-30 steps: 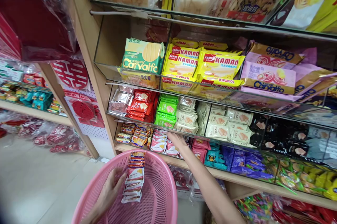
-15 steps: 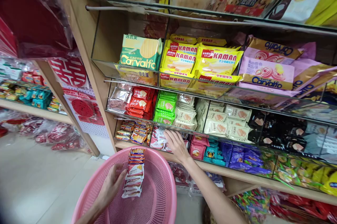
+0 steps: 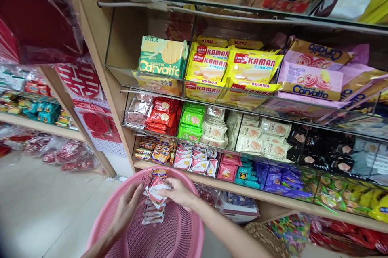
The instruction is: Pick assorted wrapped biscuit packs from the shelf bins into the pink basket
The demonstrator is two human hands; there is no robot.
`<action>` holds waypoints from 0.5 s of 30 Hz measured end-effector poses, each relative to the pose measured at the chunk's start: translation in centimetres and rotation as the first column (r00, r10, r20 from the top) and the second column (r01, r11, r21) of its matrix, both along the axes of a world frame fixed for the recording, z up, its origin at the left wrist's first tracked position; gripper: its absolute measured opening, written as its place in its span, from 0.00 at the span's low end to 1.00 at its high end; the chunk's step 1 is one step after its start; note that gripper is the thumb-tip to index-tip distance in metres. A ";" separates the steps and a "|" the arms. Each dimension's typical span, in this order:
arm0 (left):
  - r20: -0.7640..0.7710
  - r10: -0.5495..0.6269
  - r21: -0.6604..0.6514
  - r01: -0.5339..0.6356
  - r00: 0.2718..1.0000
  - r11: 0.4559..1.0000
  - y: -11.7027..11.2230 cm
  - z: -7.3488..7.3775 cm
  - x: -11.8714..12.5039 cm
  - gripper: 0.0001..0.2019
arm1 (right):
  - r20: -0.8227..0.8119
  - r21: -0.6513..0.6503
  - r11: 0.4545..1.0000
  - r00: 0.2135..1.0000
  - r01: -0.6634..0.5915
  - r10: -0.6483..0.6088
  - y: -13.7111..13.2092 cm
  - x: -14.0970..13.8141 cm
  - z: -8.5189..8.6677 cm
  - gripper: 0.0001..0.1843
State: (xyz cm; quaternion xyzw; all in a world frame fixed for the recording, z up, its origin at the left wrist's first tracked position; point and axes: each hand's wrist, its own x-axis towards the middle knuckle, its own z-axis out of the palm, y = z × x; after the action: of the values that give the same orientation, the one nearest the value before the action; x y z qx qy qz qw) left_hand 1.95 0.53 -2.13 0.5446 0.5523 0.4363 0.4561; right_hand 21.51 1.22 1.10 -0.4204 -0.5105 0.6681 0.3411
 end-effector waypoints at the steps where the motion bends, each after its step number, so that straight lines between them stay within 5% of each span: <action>1: 0.020 -0.020 -0.019 0.020 1.000 1.000 0.0 0.6 0.1 0.20 | 0.005 -0.037 0.999 1.000 -0.021 0.021 -0.1 -0.2 0.0 0.21; 4: 0.058 -0.124 -0.061 0.127 0.991 0.990 0.0 1.6 0.5 0.21 | 0.028 -0.075 0.996 0.998 -0.057 0.059 -0.2 -0.7 -0.1 0.21; 8: 0.145 -0.191 -0.186 0.216 0.971 0.958 -0.4 1.1 0.8 0.22 | 0.018 -0.168 0.985 0.999 -0.046 0.050 -0.5 -1.0 -0.1 0.25; 15: 0.133 -0.112 -0.271 0.144 0.985 0.952 0.1 1.1 1.1 0.26 | -0.122 -0.302 0.934 0.964 0.192 -0.237 -0.9 -0.9 -0.5 0.27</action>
State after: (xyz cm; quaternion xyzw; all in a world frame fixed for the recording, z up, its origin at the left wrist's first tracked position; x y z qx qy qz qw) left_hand 3.05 0.66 -1.04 0.4833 0.5444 0.3544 0.5869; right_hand 20.58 0.28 0.62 -0.4651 -0.3305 0.7247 0.3863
